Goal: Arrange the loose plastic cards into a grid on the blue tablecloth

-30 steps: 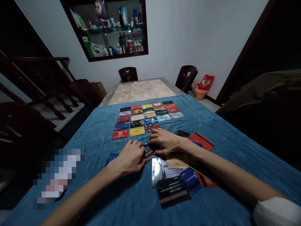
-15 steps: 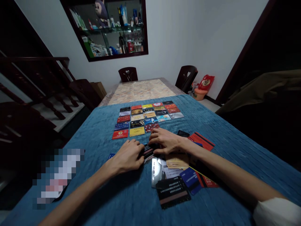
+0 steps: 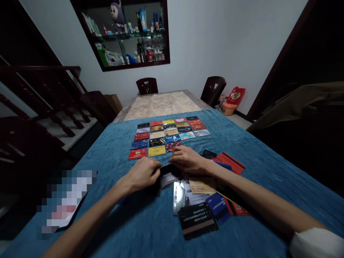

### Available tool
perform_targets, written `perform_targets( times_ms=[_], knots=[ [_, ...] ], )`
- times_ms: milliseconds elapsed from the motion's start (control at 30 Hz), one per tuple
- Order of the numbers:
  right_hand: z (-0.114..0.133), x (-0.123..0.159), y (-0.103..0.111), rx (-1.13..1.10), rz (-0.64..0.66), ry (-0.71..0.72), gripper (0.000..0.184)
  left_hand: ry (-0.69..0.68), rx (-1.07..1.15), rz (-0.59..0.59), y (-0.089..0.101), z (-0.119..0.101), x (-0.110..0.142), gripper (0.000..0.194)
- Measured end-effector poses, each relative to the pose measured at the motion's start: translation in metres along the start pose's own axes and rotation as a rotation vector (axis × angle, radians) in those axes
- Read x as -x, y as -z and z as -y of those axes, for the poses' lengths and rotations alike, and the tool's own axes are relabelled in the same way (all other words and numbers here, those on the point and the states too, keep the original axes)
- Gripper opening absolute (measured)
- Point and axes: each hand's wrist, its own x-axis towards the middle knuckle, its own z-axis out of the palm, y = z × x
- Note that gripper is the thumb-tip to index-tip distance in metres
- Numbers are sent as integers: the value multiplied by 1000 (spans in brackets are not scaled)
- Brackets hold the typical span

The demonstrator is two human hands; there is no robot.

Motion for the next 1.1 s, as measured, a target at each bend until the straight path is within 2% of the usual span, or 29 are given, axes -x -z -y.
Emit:
perform_targets(
  times_ms=[233,467,700,867,1100],
  knots=[
    [-2,3,-6,56,-89,-47,25,24,-35,-47,-3,7,-6,25],
    [-3,3,-10,75,-77,-109,21,-1,-6,-175,-20,22,-11,29],
    [-9,5,-18,169,-143,-102,21,4,-52,-274,-34,30,-14,35],
    [-8,5,-19,259,-106,-109,23,30,-22,-315,-37,34,-16,30],
    [2,2,-12,340,-48,-153,38,21,70,-404,-37,39,-17,29]
  ],
)
